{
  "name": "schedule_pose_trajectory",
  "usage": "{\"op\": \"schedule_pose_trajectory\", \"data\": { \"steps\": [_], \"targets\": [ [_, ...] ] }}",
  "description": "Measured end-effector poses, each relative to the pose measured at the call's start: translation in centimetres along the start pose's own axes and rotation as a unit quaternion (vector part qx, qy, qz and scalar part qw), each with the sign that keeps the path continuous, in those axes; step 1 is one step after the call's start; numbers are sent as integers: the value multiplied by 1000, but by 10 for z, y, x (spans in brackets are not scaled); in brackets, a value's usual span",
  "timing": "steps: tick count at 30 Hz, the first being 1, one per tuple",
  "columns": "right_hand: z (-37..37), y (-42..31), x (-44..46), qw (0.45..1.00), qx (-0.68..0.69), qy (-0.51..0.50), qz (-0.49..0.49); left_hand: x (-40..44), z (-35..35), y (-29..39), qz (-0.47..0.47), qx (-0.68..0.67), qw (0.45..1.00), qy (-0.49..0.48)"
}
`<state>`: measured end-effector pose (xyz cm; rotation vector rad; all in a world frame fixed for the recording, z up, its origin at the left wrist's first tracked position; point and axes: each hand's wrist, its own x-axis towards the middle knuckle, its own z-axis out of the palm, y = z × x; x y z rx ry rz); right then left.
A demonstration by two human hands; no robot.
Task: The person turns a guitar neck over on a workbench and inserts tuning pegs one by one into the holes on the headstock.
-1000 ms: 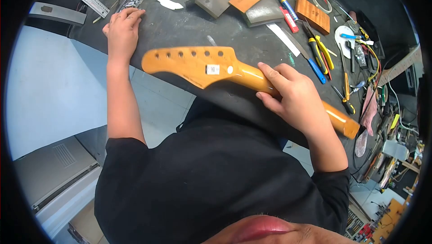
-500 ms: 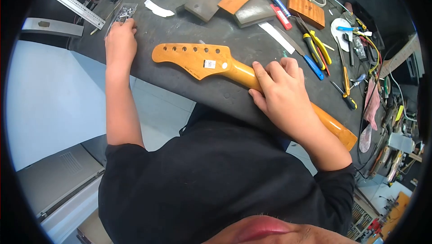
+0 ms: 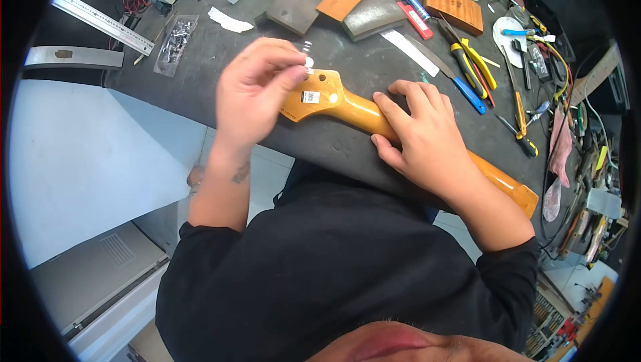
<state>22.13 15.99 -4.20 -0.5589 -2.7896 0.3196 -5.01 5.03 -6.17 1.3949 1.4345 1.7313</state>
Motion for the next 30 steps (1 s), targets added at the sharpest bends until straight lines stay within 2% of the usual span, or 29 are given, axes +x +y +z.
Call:
{"op": "schedule_pose_trajectory", "data": {
  "steps": [3, 6, 9, 12, 15, 21, 24, 28, 30],
  "targets": [
    [-1, 1, -2, 1000, 6, 0, 1, 1, 12, 2, 36, 154, 986, -45],
    [-1, 2, -3, 1000, 7, 0, 2, -2, 19, -6, 43, 134, 990, -12],
    [-2, 2, -3, 1000, 11, -4, 1, -3, 24, -3, 76, 207, 975, -19],
    [-2, 3, -3, 1000, 12, -5, -1, -5, 23, -9, 115, 291, 949, -29],
    [0, 4, -4, 1000, 8, 3, -5, -3, 19, 0, 171, 413, 894, -40],
    [1, 2, -2, 1000, 0, 0, 1, 10, 12, 13, 61, 329, 937, -104],
    [1, 1, -1, 1000, 1, 1, 2, 19, 1, 10, 11, 306, 939, -154],
    [2, 2, -2, 1000, -2, 2, 2, 27, 0, 13, 86, 275, 940, -184],
    [2, 2, -2, 1000, -3, 1, 2, 35, -1, 9, 86, 270, 928, -243]
  ]
}}
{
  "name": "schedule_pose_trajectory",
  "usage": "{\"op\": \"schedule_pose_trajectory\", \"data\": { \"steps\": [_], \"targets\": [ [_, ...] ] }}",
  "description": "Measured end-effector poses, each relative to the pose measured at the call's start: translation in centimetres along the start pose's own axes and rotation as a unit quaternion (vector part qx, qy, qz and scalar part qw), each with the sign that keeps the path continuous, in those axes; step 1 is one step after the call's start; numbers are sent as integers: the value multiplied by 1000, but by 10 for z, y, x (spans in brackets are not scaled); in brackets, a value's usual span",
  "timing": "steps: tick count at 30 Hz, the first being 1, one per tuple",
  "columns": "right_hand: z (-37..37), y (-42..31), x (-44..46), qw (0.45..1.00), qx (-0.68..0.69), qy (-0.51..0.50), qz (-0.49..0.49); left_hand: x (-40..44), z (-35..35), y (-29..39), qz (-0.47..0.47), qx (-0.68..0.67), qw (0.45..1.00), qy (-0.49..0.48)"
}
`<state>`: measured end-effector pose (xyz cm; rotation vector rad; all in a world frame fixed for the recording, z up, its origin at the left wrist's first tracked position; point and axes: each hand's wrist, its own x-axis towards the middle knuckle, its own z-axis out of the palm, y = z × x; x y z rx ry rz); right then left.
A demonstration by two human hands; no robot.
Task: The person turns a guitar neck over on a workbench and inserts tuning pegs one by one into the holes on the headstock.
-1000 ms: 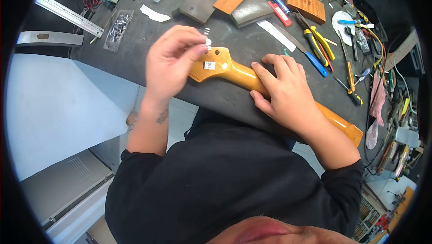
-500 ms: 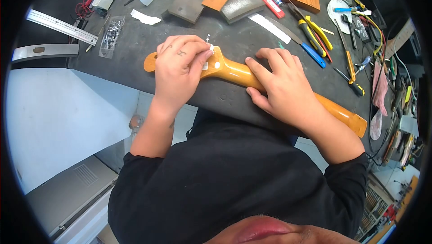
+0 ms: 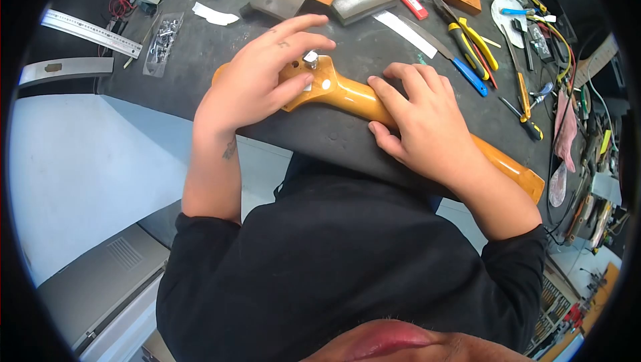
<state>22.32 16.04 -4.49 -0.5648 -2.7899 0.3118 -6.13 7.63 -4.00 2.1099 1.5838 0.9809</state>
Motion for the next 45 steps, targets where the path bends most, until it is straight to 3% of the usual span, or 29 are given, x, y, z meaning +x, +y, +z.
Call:
{"op": "schedule_pose_trajectory", "data": {
  "steps": [4, 7, 8, 11, 12, 15, 16, 19, 24, 26, 28, 30, 31, 35, 40, 45],
  "targets": [
    [-1, 0, 2, 1000, 0, -2, -4, 6, -14, -3, -8, 9, 999, -50],
    [-1, 1, 1, 1000, 5, -4, -2, 0, -29, -17, 37, -32, 995, 85],
    [-1, 1, 1, 1000, 9, -5, -1, -7, -30, -14, 0, -120, 983, 135],
    [-2, 1, 2, 1000, 8, -7, -3, -17, -31, -17, -43, -391, 878, 274],
    [-3, 2, 3, 1000, 9, -10, -1, -22, -29, -18, -66, -426, 854, 292],
    [-3, 1, 4, 1000, 11, -18, 0, -41, -21, -32, -29, -621, 751, 224],
    [-3, 1, 4, 1000, 8, -17, -1, -45, -15, -30, -49, -626, 737, 251],
    [-4, -1, 6, 1000, 6, -24, 0, -46, -7, -21, -101, -560, 778, 268],
    [-8, -3, 7, 999, 9, -41, 7, -43, 6, 6, -142, -541, 787, 259],
    [-9, -3, 9, 999, 6, -43, 5, -38, 15, 46, -152, -453, 846, 236],
    [-9, -5, 10, 999, 0, -37, 4, -37, 6, 74, -15, -379, 915, 139],
    [-5, -3, 8, 999, -2, -36, 6, -33, 4, 84, 86, -364, 924, 76],
    [-7, -4, 9, 999, 0, -36, 4, -30, 3, 88, 136, -359, 922, 44],
    [-5, -4, 10, 999, 0, -38, 12, -35, 14, 91, 111, -461, 880, 33],
    [-8, -4, 8, 999, 9, -36, 9, -46, 35, 76, -129, -644, 749, 92],
    [-7, -3, 7, 999, 1, -36, 3, -46, 45, 68, -186, -616, 755, 128]
  ]
}}
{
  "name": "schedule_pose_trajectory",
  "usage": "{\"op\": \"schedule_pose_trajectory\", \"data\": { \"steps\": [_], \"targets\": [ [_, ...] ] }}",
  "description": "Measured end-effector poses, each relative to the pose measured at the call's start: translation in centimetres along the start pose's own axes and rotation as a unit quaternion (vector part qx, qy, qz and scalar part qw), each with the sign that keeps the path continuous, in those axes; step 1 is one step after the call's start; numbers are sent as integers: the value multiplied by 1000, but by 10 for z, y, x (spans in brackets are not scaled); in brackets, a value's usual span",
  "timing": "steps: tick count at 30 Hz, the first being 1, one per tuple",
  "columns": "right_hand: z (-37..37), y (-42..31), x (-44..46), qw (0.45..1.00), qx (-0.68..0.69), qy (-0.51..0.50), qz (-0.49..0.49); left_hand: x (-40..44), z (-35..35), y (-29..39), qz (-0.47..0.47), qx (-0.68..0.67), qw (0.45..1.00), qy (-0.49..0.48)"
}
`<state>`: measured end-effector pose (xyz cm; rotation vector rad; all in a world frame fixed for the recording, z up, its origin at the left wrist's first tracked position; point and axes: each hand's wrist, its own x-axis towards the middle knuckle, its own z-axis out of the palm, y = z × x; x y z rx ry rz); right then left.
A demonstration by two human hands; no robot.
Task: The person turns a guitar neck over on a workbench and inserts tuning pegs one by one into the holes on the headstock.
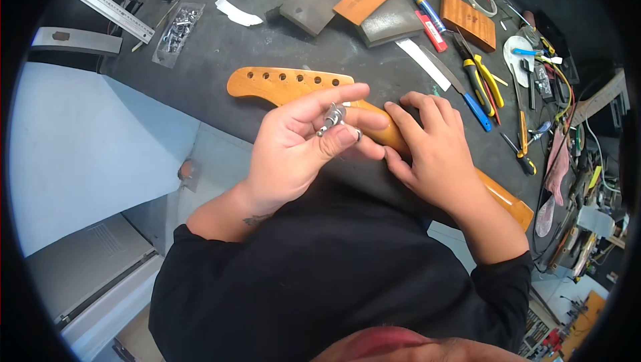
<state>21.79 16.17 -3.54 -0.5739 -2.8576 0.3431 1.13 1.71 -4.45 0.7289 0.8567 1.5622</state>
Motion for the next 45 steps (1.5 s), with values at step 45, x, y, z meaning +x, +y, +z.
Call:
{"op": "schedule_pose_trajectory", "data": {
  "steps": [45],
  "targets": [
    [-8, 9, -9, 942, 235, 115, -208, 4, 23, -18, -143, 180, 963, -140]
  ]
}}
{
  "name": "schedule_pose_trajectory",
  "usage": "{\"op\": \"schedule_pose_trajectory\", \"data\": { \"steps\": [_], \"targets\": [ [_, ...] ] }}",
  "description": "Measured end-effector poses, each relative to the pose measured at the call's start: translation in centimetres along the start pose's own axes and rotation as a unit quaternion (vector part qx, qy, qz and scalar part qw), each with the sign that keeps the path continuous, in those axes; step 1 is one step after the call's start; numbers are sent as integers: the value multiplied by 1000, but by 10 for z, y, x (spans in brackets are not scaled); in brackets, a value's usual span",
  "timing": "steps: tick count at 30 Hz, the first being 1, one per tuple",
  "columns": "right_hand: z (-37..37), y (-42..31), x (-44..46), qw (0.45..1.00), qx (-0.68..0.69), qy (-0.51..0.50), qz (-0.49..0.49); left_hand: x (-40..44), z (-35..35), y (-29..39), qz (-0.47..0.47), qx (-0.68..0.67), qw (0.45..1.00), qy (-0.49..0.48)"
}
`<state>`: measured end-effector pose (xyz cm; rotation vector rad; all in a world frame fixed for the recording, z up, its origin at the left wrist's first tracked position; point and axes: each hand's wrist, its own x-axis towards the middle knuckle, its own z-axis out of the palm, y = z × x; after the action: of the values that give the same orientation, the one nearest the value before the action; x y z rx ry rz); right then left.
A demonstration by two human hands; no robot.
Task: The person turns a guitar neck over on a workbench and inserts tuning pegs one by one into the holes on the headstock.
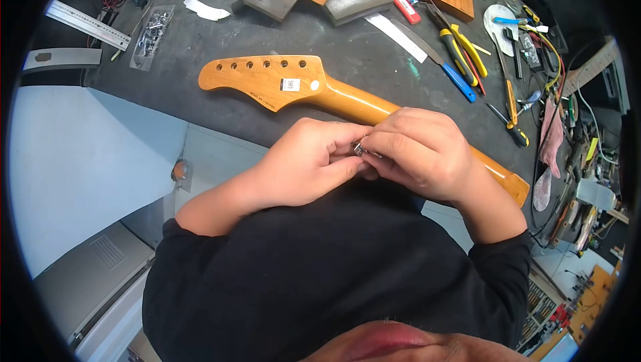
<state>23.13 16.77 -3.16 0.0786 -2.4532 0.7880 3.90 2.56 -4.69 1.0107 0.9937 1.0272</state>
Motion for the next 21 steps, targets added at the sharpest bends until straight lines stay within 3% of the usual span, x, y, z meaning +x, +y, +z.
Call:
{"op": "schedule_pose_trajectory", "data": {
  "steps": [6, 10, 14, 18, 21],
  "targets": [
    [-6, 2, -2, 999, 23, -34, 7, 0, -8, 19, -173, -155, 972, -27],
    [-10, 13, -4, 999, -16, -45, 21, -1, -6, 20, -167, -150, 975, -6],
    [-15, 14, -6, 996, 30, -55, 62, -2, -3, 24, -136, -97, 985, 35],
    [2, -2, 1, 994, 54, 10, 91, -3, -4, 19, -102, -60, 993, 25],
    [7, 3, -4, 998, 22, 11, 55, -3, 1, 16, -66, -51, 996, 36]
  ]
}}
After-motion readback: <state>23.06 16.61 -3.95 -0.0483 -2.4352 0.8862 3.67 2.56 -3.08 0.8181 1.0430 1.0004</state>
